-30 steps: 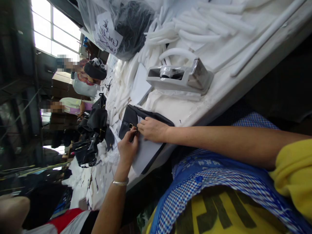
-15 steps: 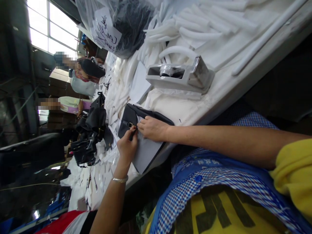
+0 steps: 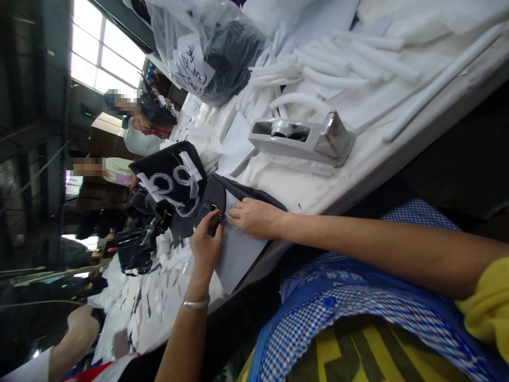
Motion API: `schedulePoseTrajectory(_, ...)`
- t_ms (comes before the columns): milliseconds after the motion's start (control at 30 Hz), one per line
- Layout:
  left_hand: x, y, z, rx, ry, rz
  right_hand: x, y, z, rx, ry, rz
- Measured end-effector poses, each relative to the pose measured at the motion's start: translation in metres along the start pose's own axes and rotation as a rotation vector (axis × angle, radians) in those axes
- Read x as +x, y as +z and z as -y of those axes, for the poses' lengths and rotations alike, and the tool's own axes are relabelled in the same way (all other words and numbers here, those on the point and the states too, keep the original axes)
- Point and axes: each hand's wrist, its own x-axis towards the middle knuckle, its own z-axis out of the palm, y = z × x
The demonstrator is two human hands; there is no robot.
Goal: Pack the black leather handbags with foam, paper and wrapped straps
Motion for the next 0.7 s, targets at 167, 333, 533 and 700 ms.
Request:
schedulePoseTrajectory(167, 0.007, -0.001, -0.001, 0.086, 0.048, -0.077, -0.001, 0.000, 0.000, -0.001, -0.016, -0.023)
schedulePoseTrajectory(333, 0.009, -0.001, 0.000, 0.057, 0.066, -0.097, -0.003, -0.001, 0.000, -0.002, -0.024, -0.012)
schedulePoseTrajectory(533, 0.007, -0.002, 0.005, -0.134, -0.109, -0.076, 0.003, -0.005, 0.001, 0.007, 0.009, 0.049)
schedulePoseTrajectory(700, 0.010, -0.001, 0.007, -0.188, -0.195, -0.096, 0.016, -0.017, 0.001, 0.030, 0.050, 0.145)
